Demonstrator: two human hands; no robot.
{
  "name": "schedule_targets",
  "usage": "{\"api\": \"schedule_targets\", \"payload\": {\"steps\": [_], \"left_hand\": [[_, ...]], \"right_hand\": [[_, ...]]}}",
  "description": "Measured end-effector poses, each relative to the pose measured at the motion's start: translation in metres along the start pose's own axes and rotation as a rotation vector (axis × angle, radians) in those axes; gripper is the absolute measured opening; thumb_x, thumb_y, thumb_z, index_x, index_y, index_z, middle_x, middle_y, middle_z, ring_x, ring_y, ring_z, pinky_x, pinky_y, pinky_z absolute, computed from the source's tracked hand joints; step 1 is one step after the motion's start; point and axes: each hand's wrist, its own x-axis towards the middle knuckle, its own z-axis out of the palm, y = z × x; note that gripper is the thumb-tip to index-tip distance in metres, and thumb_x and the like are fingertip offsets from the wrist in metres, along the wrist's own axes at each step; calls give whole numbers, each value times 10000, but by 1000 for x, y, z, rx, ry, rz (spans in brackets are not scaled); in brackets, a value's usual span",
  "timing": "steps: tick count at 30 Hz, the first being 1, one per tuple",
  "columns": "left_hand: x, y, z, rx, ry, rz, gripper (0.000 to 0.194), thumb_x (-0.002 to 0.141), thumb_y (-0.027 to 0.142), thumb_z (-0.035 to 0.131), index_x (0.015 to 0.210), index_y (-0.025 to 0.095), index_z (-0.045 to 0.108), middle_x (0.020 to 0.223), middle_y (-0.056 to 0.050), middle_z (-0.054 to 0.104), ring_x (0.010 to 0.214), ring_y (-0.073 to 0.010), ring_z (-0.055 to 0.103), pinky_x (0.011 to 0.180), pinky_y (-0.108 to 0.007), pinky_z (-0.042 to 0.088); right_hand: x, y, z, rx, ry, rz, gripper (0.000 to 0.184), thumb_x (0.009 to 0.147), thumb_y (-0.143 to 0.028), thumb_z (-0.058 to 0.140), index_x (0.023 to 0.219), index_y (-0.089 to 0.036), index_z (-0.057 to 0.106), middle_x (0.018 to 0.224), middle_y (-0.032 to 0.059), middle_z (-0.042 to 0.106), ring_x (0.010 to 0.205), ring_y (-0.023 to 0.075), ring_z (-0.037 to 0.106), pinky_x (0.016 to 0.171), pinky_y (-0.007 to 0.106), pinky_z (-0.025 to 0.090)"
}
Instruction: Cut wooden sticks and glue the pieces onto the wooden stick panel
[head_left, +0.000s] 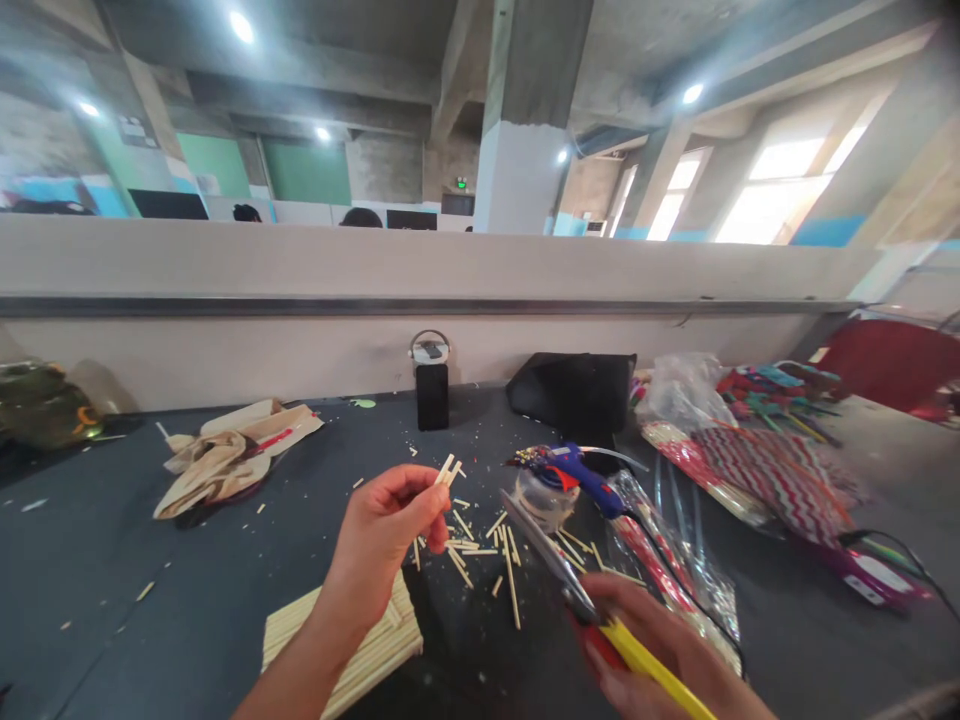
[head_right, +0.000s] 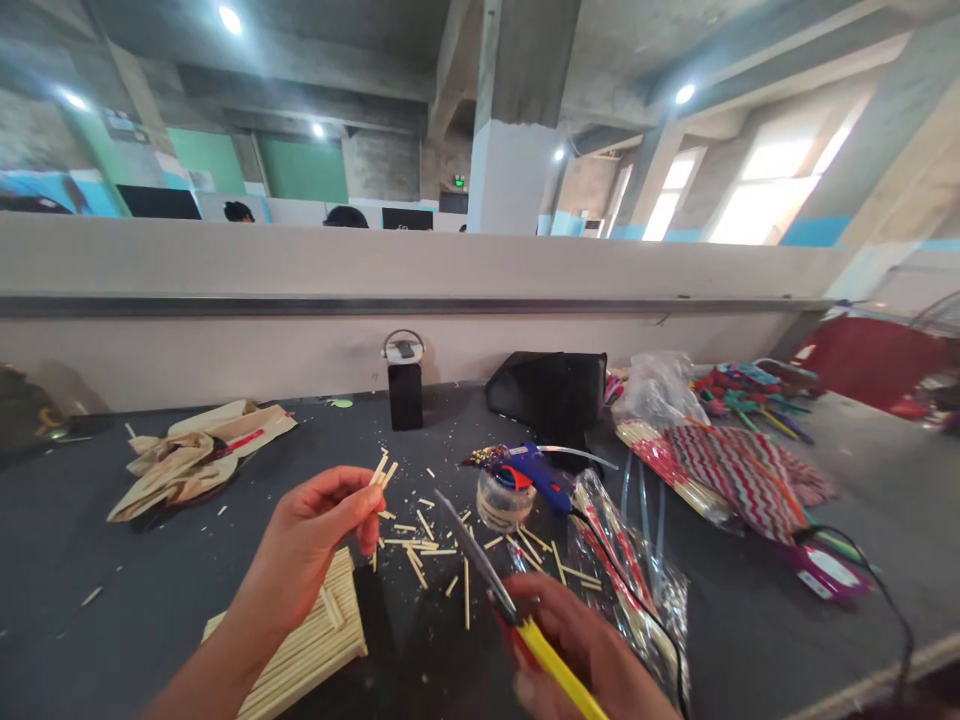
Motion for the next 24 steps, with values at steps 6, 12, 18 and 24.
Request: {"api": "schedule_targets", "payload": {"steps": [6,12,18,24], "left_hand": [[-1,3,1,79,-11,10,127,754,287,678,712,169,655,482,20,609,455,-90,526,508,-210,409],[-5,7,6,212,54,33,80,726,260,687,705,183,679,466,22,610,445,-99,531,501,-209,422],[-3,6,7,270,58,44,91,719,271,686,680,189,687,456,21,610,436,-109,550,484,-201,417],[-3,6,7,287,48,48,49,690,234,693,663,193,697,453,30,599,429,-106,537,463,-190,420]], "right_hand": [[35,-10,16,115,42,-32,384,647,-327,694,1004,-297,555,784,-5,581,630,146,583,564,268,483],[45,-2,18,-170,-41,-144,327,683,-232,629,1006,-266,592,702,-25,534,603,129,521,538,227,428],[35,-13,20,-341,-74,-225,438,632,-102,575,1044,-252,581,688,-40,525,595,118,497,520,206,384],[28,-21,21,-437,-85,-248,483,588,-58,536,1035,-237,581,723,-42,527,607,107,486,509,195,333]]}}
